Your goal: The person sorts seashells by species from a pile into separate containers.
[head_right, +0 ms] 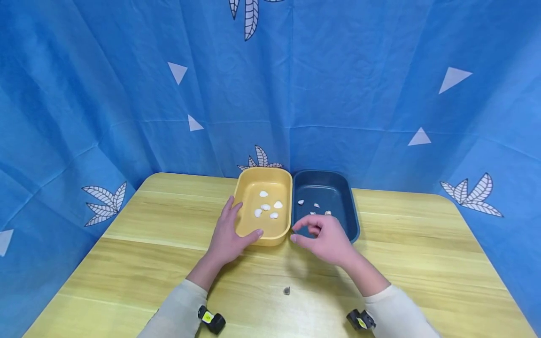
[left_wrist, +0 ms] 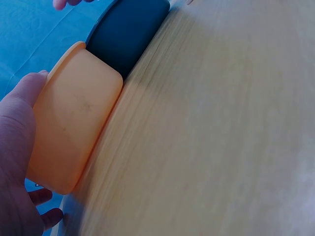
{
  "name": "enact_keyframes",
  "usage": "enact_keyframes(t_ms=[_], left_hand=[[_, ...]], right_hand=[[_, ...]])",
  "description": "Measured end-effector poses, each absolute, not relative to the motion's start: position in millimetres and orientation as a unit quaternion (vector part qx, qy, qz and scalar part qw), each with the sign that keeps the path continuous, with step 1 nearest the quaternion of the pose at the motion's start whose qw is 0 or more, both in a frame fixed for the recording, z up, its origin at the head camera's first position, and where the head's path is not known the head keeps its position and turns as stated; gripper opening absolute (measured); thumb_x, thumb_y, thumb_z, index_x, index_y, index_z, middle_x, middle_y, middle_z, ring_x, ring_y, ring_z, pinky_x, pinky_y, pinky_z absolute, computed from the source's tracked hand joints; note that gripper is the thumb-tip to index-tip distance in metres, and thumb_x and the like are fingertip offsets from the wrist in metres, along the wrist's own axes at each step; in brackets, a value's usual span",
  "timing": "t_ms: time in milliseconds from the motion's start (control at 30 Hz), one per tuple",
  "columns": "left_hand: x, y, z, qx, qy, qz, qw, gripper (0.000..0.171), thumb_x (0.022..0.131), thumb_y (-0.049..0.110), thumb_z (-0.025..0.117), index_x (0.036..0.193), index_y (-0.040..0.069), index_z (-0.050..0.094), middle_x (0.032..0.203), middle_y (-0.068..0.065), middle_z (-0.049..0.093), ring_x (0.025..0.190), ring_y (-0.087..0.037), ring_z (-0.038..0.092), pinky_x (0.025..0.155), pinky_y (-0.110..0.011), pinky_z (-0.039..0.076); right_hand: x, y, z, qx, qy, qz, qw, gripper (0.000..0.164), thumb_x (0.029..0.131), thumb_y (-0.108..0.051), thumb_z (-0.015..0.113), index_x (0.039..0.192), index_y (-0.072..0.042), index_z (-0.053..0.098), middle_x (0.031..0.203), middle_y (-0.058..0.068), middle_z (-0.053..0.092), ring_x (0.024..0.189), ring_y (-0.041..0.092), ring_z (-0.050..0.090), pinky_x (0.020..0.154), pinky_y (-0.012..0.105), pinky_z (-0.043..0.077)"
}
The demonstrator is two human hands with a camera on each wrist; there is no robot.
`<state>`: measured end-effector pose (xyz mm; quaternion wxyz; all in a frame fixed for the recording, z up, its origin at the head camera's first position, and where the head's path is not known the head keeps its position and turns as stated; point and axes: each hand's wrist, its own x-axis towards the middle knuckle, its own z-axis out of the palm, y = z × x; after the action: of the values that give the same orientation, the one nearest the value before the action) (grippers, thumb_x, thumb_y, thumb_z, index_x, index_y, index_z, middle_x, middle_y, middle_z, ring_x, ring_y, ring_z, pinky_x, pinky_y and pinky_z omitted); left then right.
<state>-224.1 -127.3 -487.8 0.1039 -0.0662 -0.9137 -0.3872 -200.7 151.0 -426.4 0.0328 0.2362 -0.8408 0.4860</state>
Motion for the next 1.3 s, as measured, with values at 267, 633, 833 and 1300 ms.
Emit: enact_keyframes(t_ms=[267,633,833,1300], left_hand=[[-223.3,-127.7,-487.1,-0.067,-0.913,-0.389,0.103,0.102,0.076,0.067,0.074,0.153,0.011,0.038,0.166,0.005,0.008,0.145,-0.032,0.025,0.111,-0.058,0.027],[-223.3,-127.5,-486.4,-0.065,-0.912,-0.392,0.103,0.102,0.075,0.068,0.074,0.153,0.012,0.039,0.166,0.006,0.008,0.144,-0.033,0.027,0.111,-0.059,0.027],[-223.0,-127.2,-486.7,-0.064,-0.912,-0.392,0.104,0.102,0.075,0.067,0.074,0.153,0.011,0.038,0.166,0.005,0.008,0.144,-0.032,0.026,0.111,-0.058,0.027],[-223.0,-127.2,-487.1,-0.062,-0.911,-0.394,0.105,0.102,0.075,0.067,0.075,0.153,0.012,0.038,0.166,0.005,0.009,0.144,-0.032,0.026,0.111,-0.058,0.026]], right_hand=[[-176.6,146.7,-445.9,0.320,-0.823,0.469,-0.017,0.016,0.080,-0.014,0.085,0.091,-0.017,0.073,0.061,-0.013,0.023,0.054,0.005,0.026,0.055,0.023,0.036],[-163.6,144.4,-466.3,0.340,-0.822,0.441,-0.120,0.017,0.078,-0.017,0.087,0.090,-0.017,0.074,0.058,-0.013,0.025,0.053,0.001,0.026,0.054,0.018,0.032],[-164.0,142.9,-474.0,0.331,-0.827,0.428,-0.154,0.020,0.076,-0.016,0.087,0.090,-0.020,0.074,0.057,-0.013,0.031,0.052,0.002,0.029,0.054,0.019,0.032],[-161.1,138.0,-484.3,0.346,-0.827,0.413,-0.161,0.019,0.077,-0.014,0.086,0.088,-0.022,0.073,0.056,-0.015,0.036,0.051,-0.002,0.032,0.059,0.020,0.039]])
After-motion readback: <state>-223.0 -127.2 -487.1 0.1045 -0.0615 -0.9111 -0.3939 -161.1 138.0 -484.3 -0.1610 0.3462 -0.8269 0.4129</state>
